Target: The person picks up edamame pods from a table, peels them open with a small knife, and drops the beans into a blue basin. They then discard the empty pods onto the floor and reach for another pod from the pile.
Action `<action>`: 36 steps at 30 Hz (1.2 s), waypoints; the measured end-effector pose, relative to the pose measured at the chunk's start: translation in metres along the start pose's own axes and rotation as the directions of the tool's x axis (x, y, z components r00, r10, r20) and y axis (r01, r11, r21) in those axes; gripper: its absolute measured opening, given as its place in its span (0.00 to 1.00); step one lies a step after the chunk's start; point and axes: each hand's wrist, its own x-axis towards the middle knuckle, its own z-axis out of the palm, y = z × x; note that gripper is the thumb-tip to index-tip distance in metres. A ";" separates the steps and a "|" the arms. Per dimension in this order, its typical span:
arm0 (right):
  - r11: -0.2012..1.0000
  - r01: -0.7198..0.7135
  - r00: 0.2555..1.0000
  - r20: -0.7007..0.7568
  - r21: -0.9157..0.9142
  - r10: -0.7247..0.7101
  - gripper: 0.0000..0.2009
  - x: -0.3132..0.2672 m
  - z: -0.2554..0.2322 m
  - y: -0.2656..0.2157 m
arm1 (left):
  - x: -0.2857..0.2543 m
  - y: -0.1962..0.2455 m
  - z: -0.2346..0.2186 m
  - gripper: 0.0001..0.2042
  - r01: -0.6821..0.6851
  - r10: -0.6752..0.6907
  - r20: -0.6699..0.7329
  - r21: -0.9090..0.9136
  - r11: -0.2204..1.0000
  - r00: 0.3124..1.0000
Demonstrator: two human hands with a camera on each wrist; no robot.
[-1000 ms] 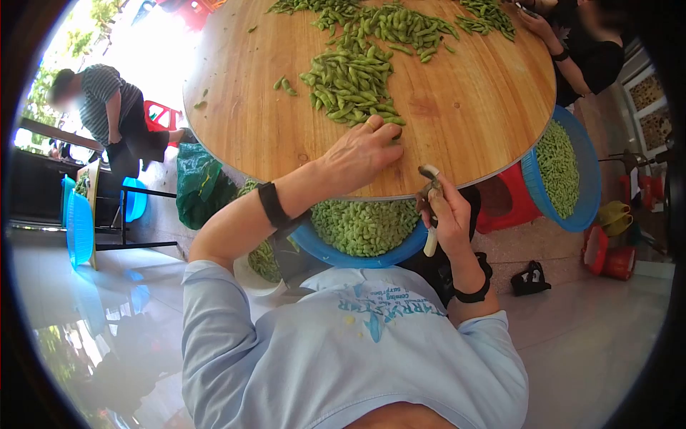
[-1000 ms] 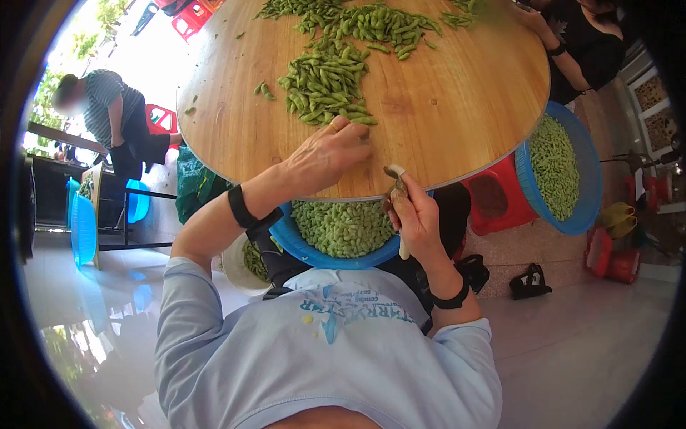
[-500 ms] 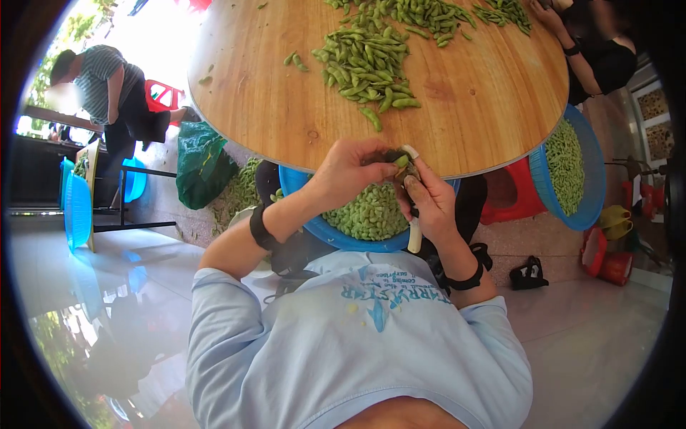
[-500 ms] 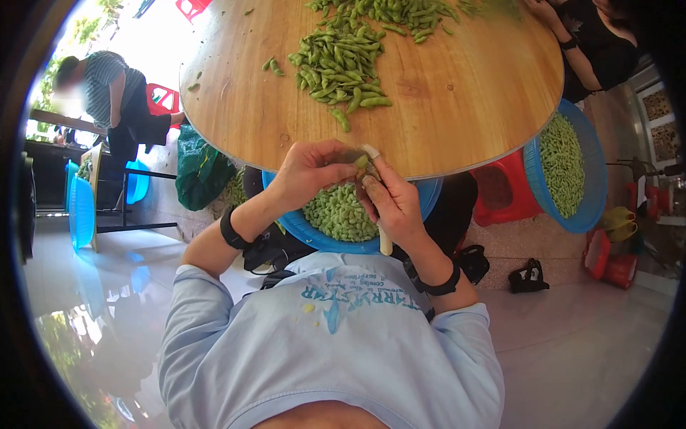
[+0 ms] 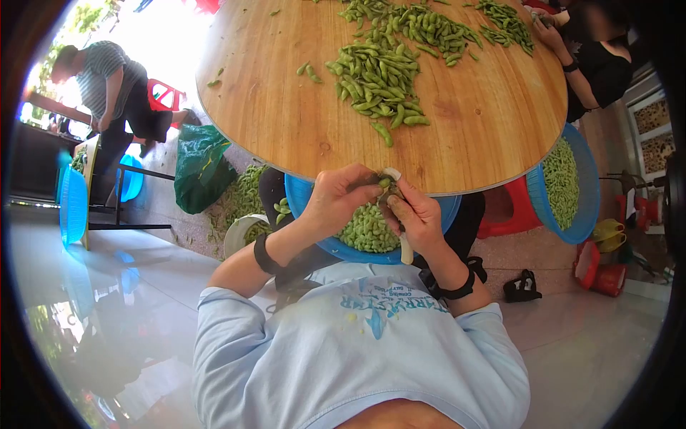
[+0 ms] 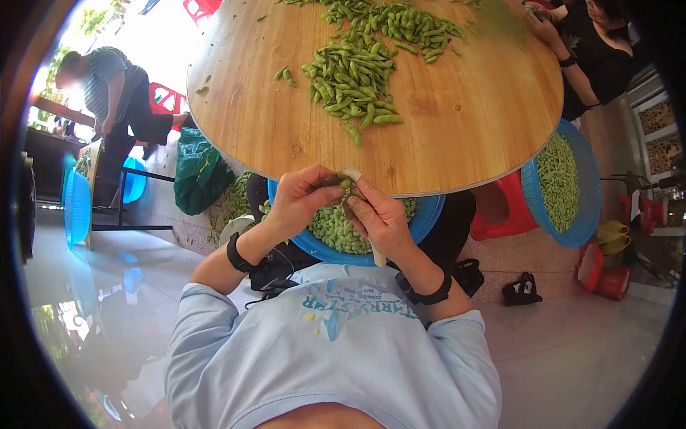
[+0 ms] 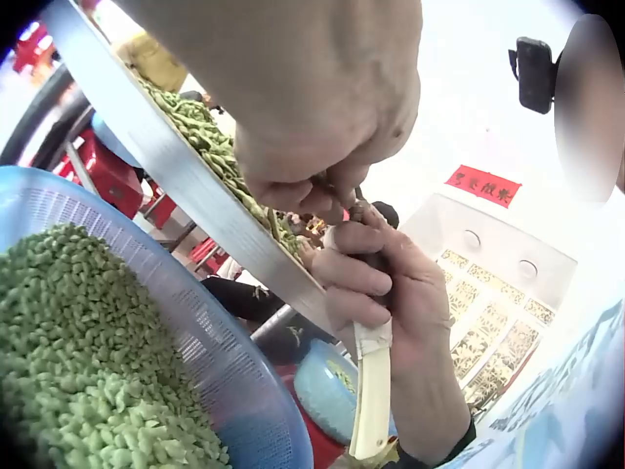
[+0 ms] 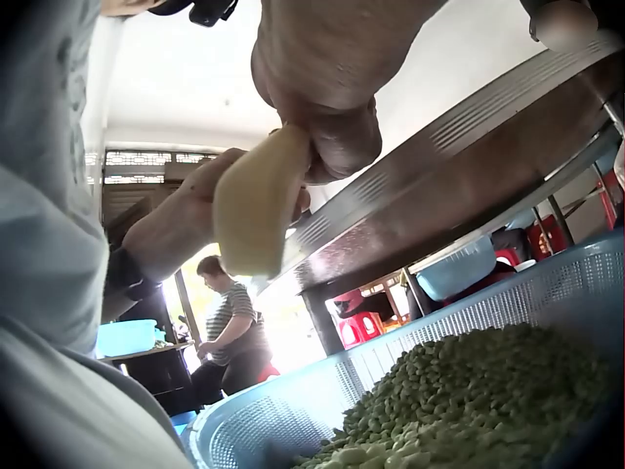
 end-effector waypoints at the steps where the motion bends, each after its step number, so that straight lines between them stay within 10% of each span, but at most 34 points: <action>1: 1.000 0.001 1.000 0.000 -0.001 -0.001 0.20 -0.001 0.000 0.000 | 0.000 -0.003 -0.001 0.05 0.001 -0.001 0.008 -0.062 0.998 1.000; 8: 0.992 -0.038 0.995 0.092 0.122 0.027 0.19 0.001 -0.010 0.000 | 0.005 -0.005 -0.011 0.05 0.311 -0.237 0.205 -0.528 0.790 0.950; 13: 0.923 -0.124 0.980 0.189 0.365 0.057 0.16 -0.004 -0.014 0.000 | 0.007 -0.013 -0.006 0.05 0.376 -0.160 0.356 -0.693 0.615 0.921; 15: 0.986 -0.073 0.997 0.036 0.152 0.068 0.16 -0.006 -0.009 0.001 | 0.007 -0.011 -0.002 0.04 0.388 -0.117 0.392 -0.739 0.550 0.912; 21: 0.879 0.103 0.978 -0.113 -0.465 -0.175 0.16 -0.007 0.004 0.000 | -0.001 -0.002 0.006 0.02 0.278 -0.223 0.180 -0.398 0.874 0.958; 24: 0.783 0.175 0.956 -0.085 -0.597 -0.279 0.15 -0.004 0.000 0.005 | 0.001 0.000 0.006 0.03 0.040 -0.032 0.063 -0.127 0.991 0.998; 30: 0.620 0.410 0.893 0.155 -0.669 -0.423 0.14 -0.002 -0.010 -0.007 | -0.004 0.002 -0.022 0.06 0.520 -0.372 0.404 -0.363 0.773 0.836; 31: 0.613 0.414 0.889 0.155 -0.673 -0.430 0.14 -0.004 -0.013 -0.009 | -0.014 0.010 -0.027 0.06 0.281 -0.281 0.336 0.048 0.958 0.899; 32: 0.629 0.349 0.928 0.161 -0.695 -0.337 0.14 -0.005 -0.016 -0.009 | -0.025 0.015 -0.034 0.05 -0.007 -0.156 0.316 0.460 0.888 0.936; 34: 0.639 0.288 0.955 0.165 -0.713 -0.247 0.14 -0.007 -0.018 -0.007 | -0.045 0.020 -0.057 0.04 -0.294 -0.054 0.334 0.887 0.355 0.941; 36: 0.541 0.318 0.945 0.216 -0.779 -0.245 0.12 -0.008 -0.016 -0.003 | -0.056 0.028 -0.077 0.03 -0.175 -0.254 0.212 0.971 0.164 0.944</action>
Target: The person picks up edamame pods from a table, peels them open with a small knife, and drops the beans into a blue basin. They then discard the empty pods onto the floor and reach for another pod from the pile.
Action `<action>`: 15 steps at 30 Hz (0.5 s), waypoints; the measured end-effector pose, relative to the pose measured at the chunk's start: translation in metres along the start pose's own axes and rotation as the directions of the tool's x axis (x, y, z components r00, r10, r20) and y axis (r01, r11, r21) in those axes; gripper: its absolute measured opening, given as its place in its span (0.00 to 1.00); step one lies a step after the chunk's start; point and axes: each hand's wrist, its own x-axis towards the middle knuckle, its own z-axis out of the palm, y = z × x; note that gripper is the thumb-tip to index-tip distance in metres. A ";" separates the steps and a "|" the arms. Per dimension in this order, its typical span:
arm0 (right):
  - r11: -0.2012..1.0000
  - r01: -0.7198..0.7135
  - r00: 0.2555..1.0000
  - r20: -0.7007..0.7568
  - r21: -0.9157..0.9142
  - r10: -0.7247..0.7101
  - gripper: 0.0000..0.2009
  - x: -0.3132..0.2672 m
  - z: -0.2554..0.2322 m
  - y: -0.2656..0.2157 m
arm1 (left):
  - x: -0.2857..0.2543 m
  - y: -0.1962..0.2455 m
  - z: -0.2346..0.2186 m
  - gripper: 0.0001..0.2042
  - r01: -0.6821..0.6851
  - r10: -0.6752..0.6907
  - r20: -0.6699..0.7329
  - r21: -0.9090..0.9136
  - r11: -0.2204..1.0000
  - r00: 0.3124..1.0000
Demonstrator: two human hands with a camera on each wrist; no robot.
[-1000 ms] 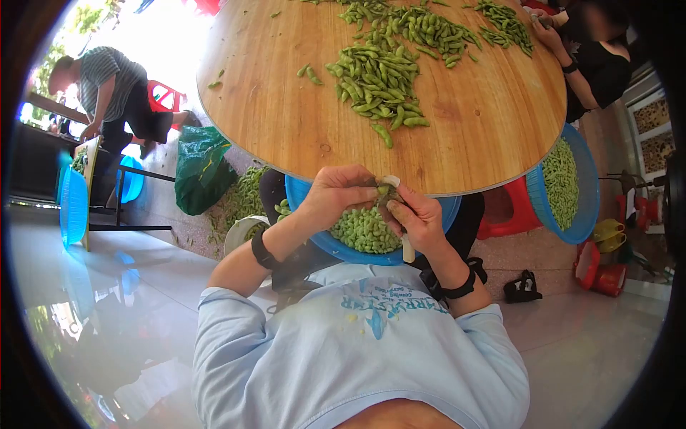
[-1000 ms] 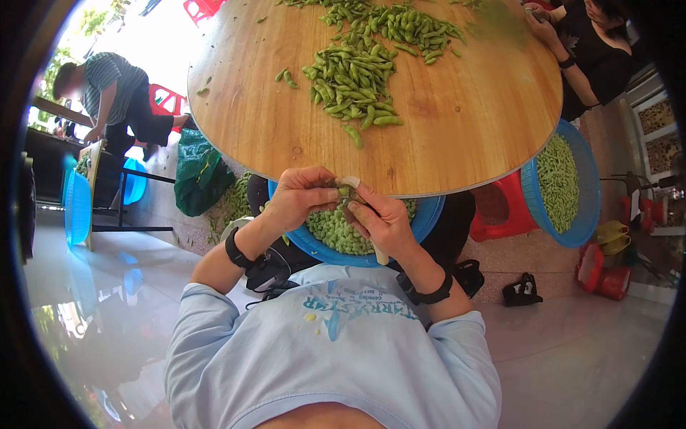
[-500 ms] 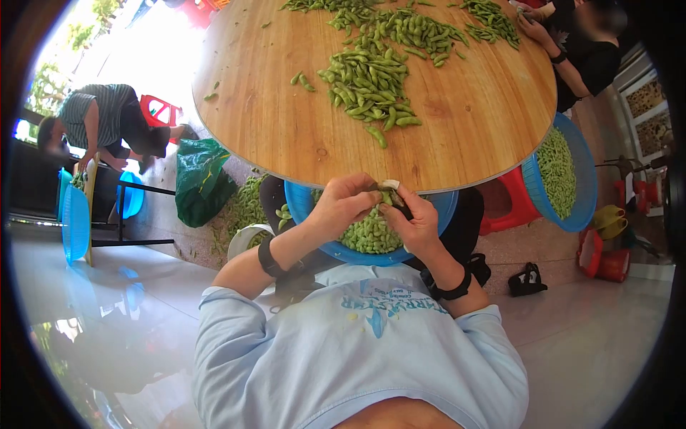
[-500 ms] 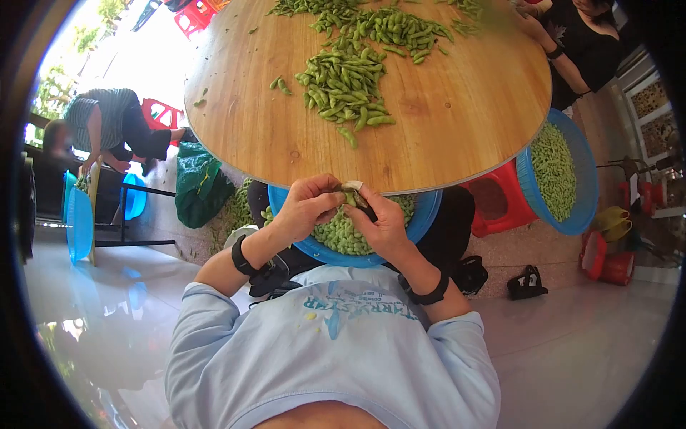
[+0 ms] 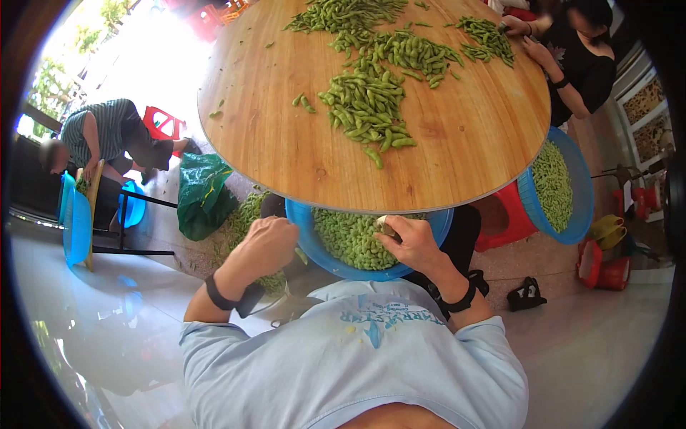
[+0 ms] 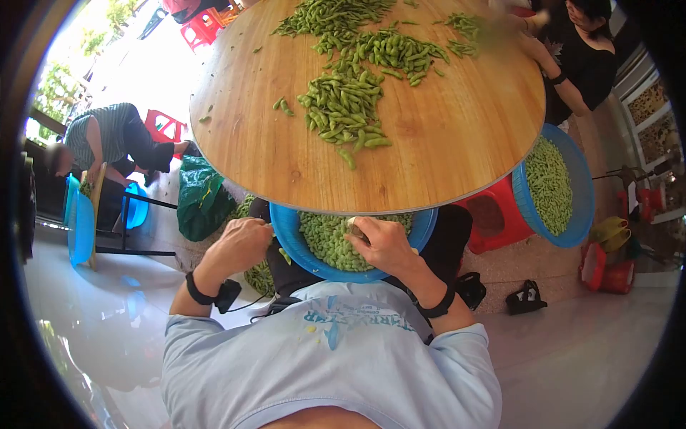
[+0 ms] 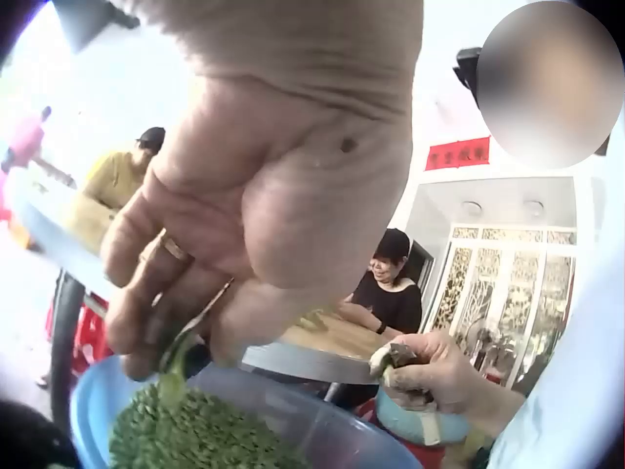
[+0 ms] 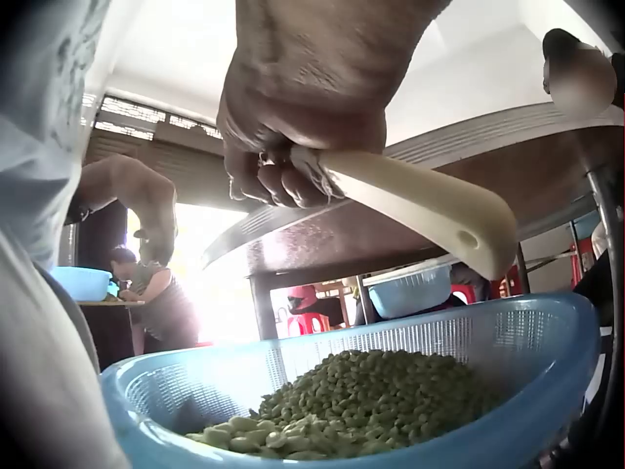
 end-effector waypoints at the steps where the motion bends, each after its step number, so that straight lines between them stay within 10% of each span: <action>1: 1.000 0.002 1.000 0.000 0.005 -0.002 0.12 0.000 0.003 0.000 | -0.006 -0.001 -0.004 0.02 0.064 -0.063 -0.022 0.076 0.995 0.998; 6: 0.999 -0.054 0.998 0.022 0.008 0.054 0.12 0.005 0.002 -0.010 | 0.054 0.016 -0.035 0.08 -0.327 0.225 -0.538 -0.101 0.940 0.812; 13: 0.865 -0.289 0.956 0.080 0.410 0.282 0.18 -0.001 -0.010 -0.010 | 0.155 0.020 -0.021 0.13 -0.381 0.284 -0.659 -0.004 0.925 0.696; 15: 0.600 -0.374 0.894 0.104 0.707 0.436 0.20 0.001 -0.011 -0.017 | 0.152 0.023 -0.018 0.12 -0.414 0.297 -0.682 -0.008 0.910 0.668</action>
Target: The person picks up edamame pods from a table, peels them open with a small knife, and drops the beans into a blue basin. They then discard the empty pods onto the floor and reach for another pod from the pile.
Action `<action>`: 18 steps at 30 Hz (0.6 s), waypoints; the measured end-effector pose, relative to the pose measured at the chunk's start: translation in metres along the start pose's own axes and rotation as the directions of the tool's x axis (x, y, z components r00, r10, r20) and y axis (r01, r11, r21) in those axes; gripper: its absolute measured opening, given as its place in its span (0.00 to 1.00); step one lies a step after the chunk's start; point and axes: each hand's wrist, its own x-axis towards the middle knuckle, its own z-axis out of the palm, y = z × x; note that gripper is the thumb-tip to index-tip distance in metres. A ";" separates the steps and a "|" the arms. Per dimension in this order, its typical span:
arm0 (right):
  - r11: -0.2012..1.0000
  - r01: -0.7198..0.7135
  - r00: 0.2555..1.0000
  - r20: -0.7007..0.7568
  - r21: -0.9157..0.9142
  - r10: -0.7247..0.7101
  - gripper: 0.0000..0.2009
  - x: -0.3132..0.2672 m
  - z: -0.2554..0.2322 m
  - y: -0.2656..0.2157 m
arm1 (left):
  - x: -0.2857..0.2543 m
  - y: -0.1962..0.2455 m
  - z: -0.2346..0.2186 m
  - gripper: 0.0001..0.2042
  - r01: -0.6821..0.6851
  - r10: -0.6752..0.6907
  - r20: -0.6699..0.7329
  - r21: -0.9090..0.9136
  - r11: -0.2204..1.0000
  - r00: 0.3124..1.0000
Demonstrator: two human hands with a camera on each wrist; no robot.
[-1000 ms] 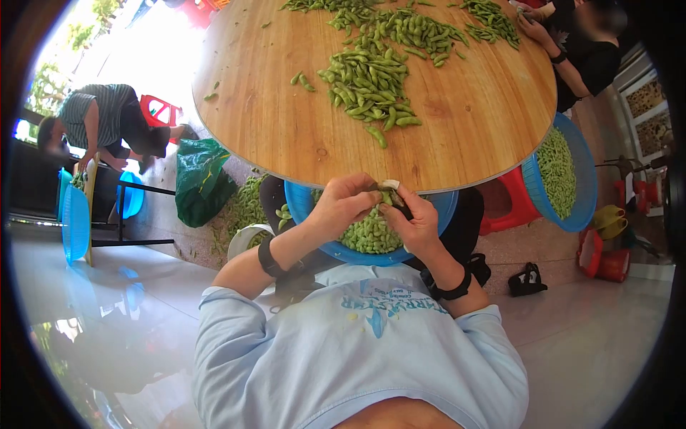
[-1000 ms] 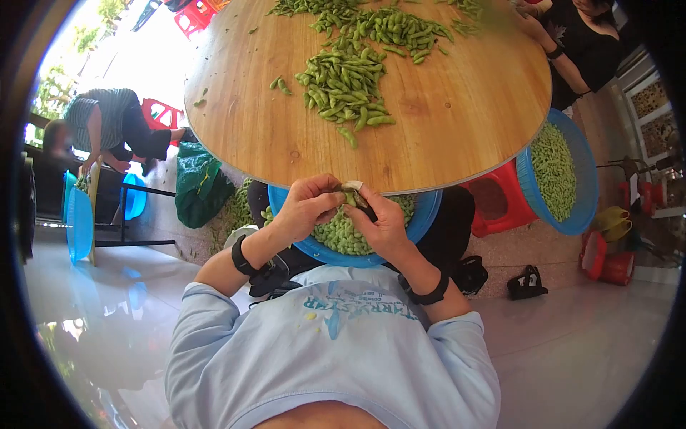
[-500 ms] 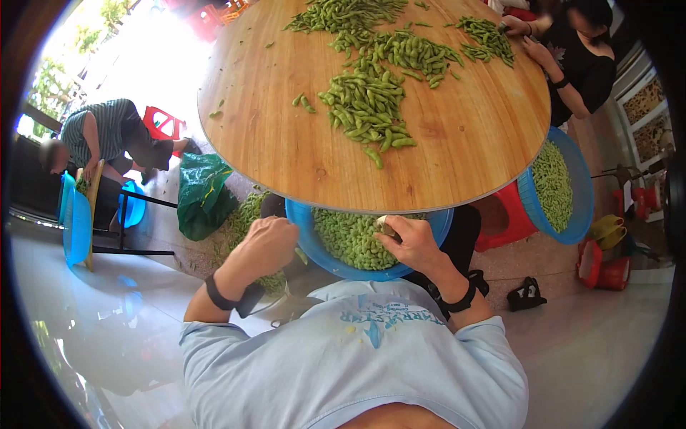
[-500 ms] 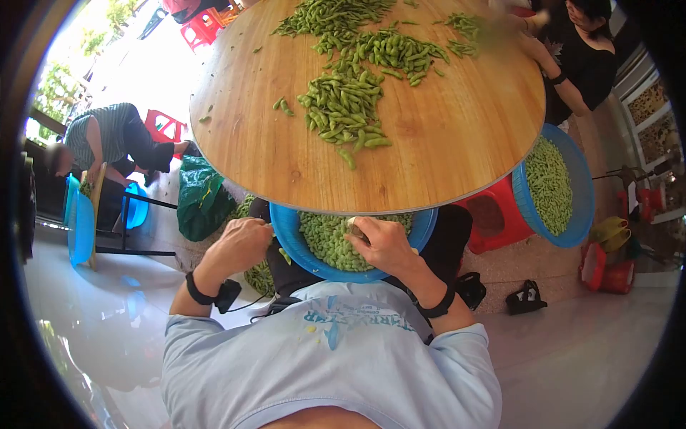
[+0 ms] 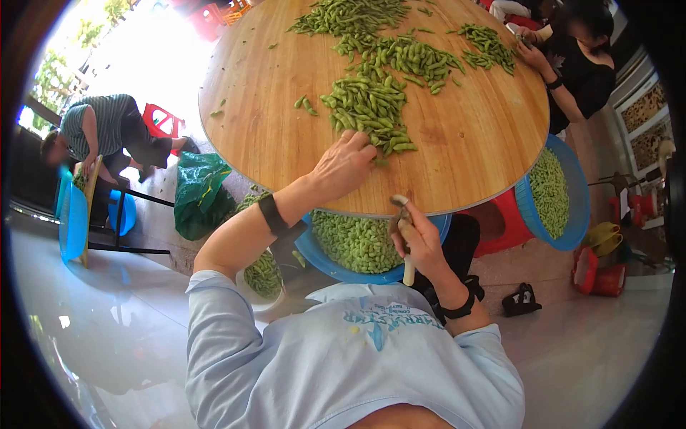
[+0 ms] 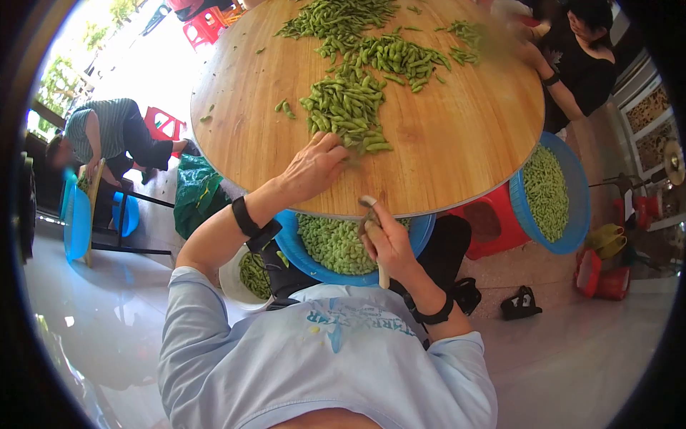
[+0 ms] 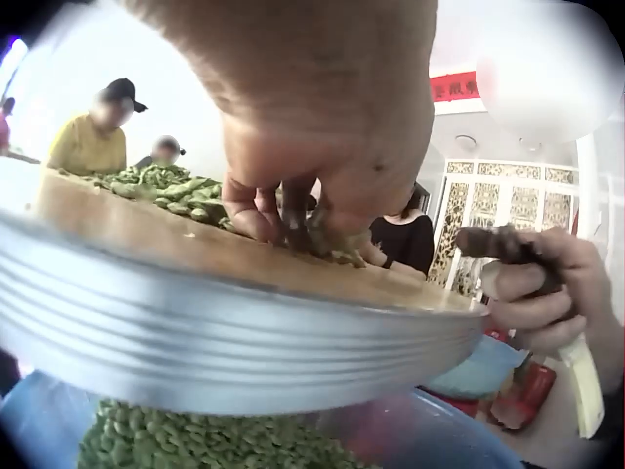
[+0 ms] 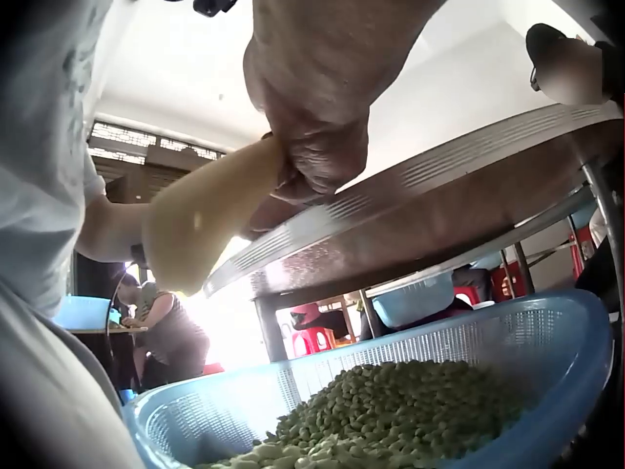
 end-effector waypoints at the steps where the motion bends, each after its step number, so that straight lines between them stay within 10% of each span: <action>1: 1.000 0.001 1.000 -0.007 0.007 0.000 0.20 0.002 0.000 0.001 | -0.002 0.009 -0.009 0.10 0.186 -0.167 0.106 -0.198 0.962 0.980; 3: 0.990 -0.006 0.998 -0.059 0.138 0.014 0.21 0.006 -0.001 0.001 | -0.009 0.021 -0.017 0.08 0.369 -0.293 0.249 -0.361 0.857 0.923; 5: 0.974 -0.015 0.999 -0.039 0.225 0.025 0.21 0.010 0.002 0.001 | -0.022 0.032 -0.019 0.07 0.550 -0.367 0.423 -0.736 0.395 0.828; 8: 0.925 -0.069 0.997 0.050 0.373 0.054 0.22 0.014 0.008 0.000 | -0.029 0.053 -0.032 0.09 0.633 -0.378 0.555 -0.765 0.120 0.742; 18: 0.823 -0.139 0.987 0.145 0.550 0.069 0.22 0.012 0.021 0.000 | -0.052 0.058 -0.026 0.07 0.554 -0.389 0.486 -0.828 0.082 0.783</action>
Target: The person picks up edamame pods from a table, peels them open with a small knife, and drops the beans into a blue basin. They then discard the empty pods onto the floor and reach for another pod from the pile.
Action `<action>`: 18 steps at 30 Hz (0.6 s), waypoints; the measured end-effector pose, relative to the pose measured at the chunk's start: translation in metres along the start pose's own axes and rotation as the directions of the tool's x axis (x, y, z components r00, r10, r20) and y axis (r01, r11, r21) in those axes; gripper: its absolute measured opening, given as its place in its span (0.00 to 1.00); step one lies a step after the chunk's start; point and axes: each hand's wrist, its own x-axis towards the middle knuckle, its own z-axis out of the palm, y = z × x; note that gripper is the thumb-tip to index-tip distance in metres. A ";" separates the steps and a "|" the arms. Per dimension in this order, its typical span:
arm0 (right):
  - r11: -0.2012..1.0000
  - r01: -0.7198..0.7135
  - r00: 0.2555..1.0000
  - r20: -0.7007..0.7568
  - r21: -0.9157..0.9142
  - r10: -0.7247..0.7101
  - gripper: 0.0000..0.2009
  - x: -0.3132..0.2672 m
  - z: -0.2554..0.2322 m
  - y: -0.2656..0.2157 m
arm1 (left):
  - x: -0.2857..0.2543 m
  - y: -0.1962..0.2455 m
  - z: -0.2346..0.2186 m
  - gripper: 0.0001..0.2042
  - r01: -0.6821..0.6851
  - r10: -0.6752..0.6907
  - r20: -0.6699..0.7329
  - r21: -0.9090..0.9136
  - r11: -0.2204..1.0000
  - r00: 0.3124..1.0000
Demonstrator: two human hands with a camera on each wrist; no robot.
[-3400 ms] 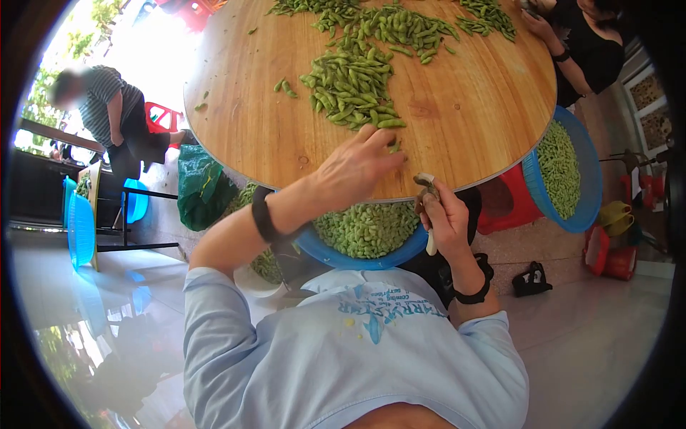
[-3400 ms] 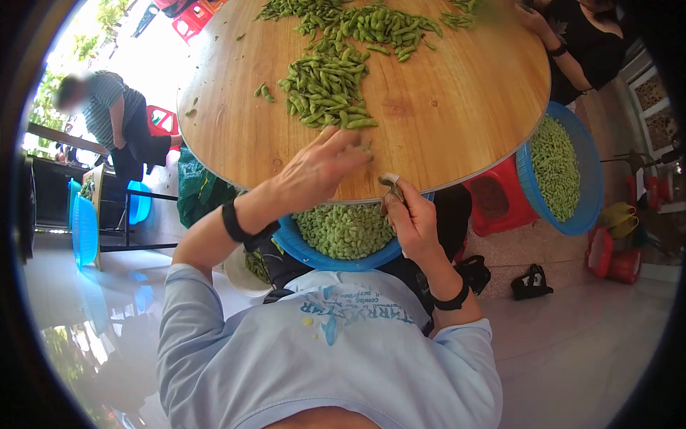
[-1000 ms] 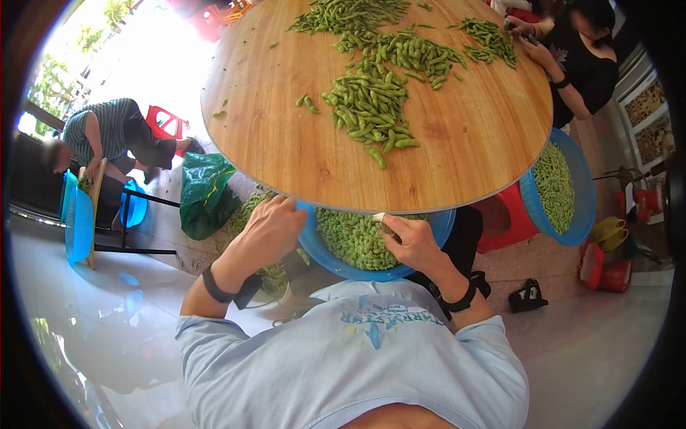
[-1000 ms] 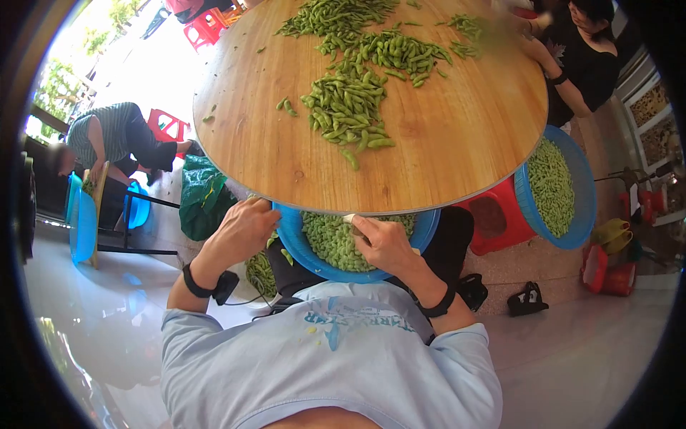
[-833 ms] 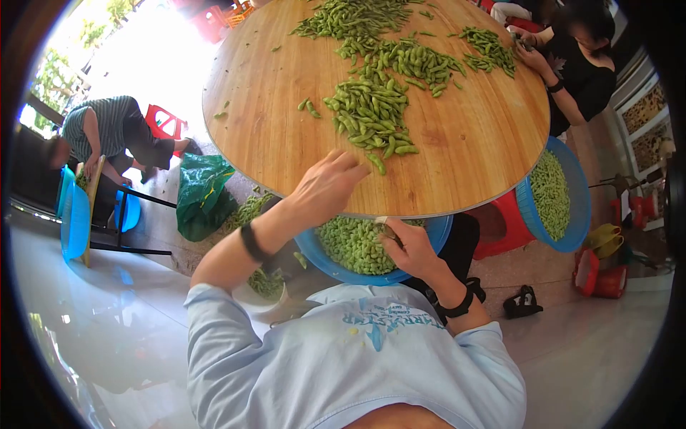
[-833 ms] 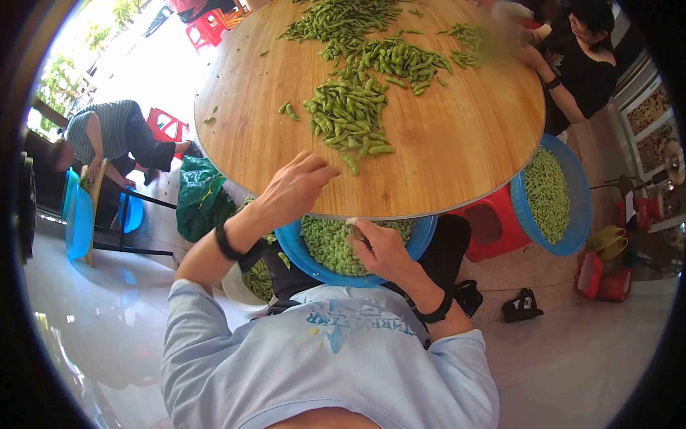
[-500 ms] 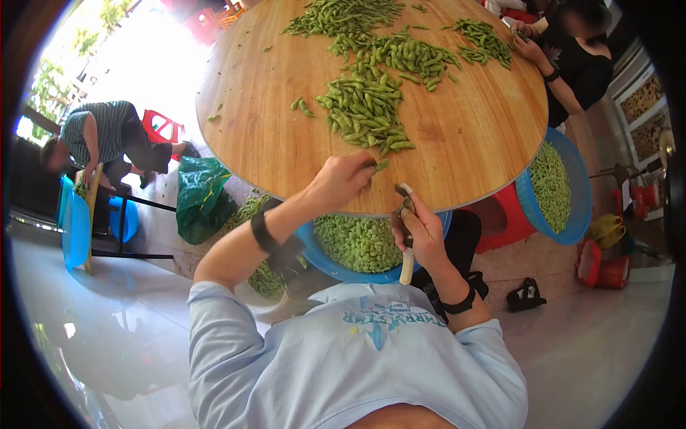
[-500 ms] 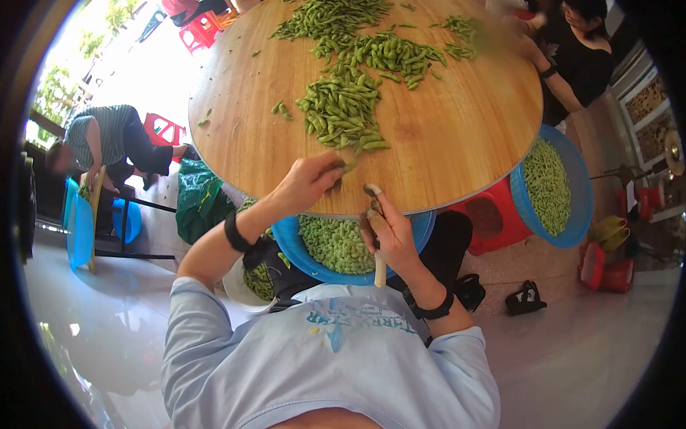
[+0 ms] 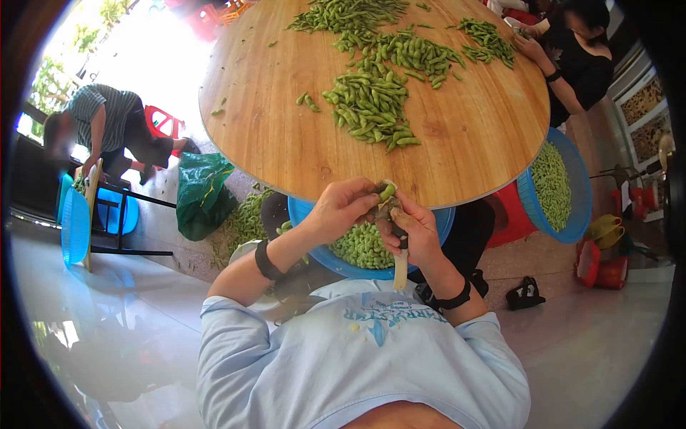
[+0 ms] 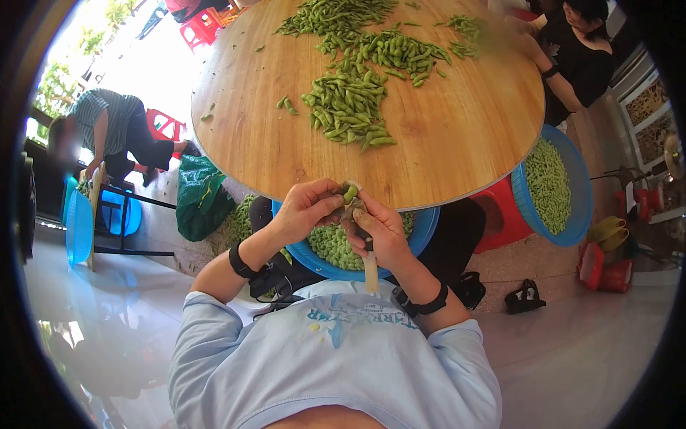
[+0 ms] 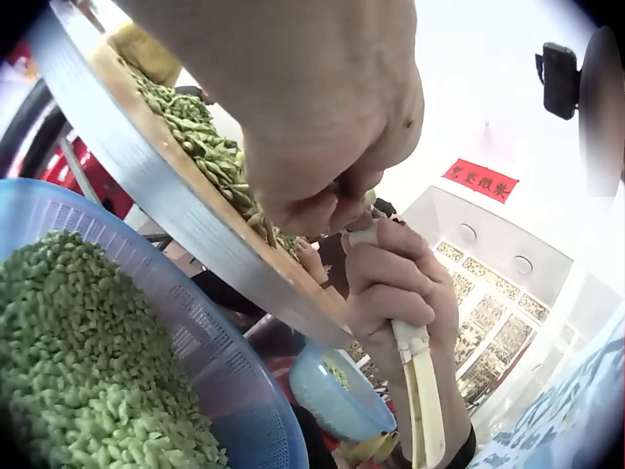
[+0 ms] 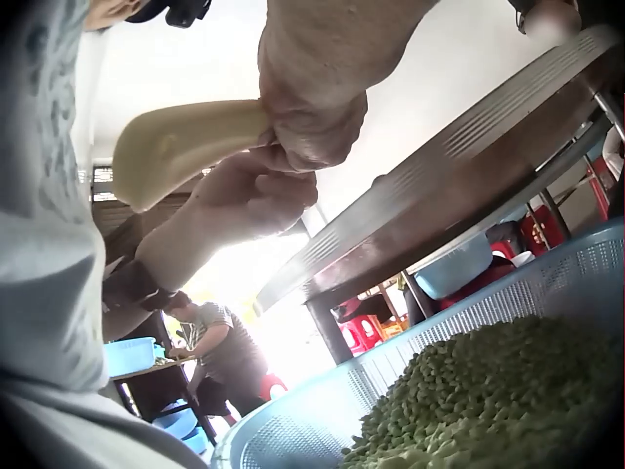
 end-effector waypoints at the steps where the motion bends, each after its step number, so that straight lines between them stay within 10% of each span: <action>1: 1.000 0.000 1.000 0.004 -0.002 0.000 0.22 0.000 0.001 0.000 | -0.002 0.000 0.001 0.06 0.000 -0.001 -0.007 -0.029 1.000 1.000; 6: 0.994 0.068 0.998 0.021 -0.083 -0.067 0.20 0.001 0.006 0.001 | -0.004 -0.012 0.000 0.06 -0.080 0.080 -0.056 0.007 0.997 0.995; 8: 0.984 0.050 0.998 -0.039 -0.173 -0.058 0.18 0.000 0.009 0.002 | -0.008 -0.014 0.001 0.06 -0.333 0.403 -0.075 0.440 0.834 0.912; 12: 0.960 0.077 0.984 -0.133 -0.271 -0.116 0.15 0.002 0.017 0.005 | -0.012 -0.016 0.003 0.06 -0.406 0.561 -0.107 0.581 0.705 0.821; 15: 0.988 0.060 0.997 -0.032 -0.140 -0.065 0.15 0.000 0.012 0.003 | -0.009 -0.022 -0.006 0.06 -0.383 0.425 -0.075 0.315 0.868 0.902; 17: 0.996 0.026 1.000 0.018 -0.088 -0.024 0.16 -0.003 0.007 0.002 | -0.007 -0.025 -0.011 0.05 0.093 -0.054 0.123 -0.337 0.937 0.991; 18: 0.999 -0.010 0.999 0.047 -0.037 0.012 0.16 -0.005 0.004 0.001 | -0.008 -0.027 -0.012 0.05 0.086 -0.051 0.113 -0.337 0.938 0.992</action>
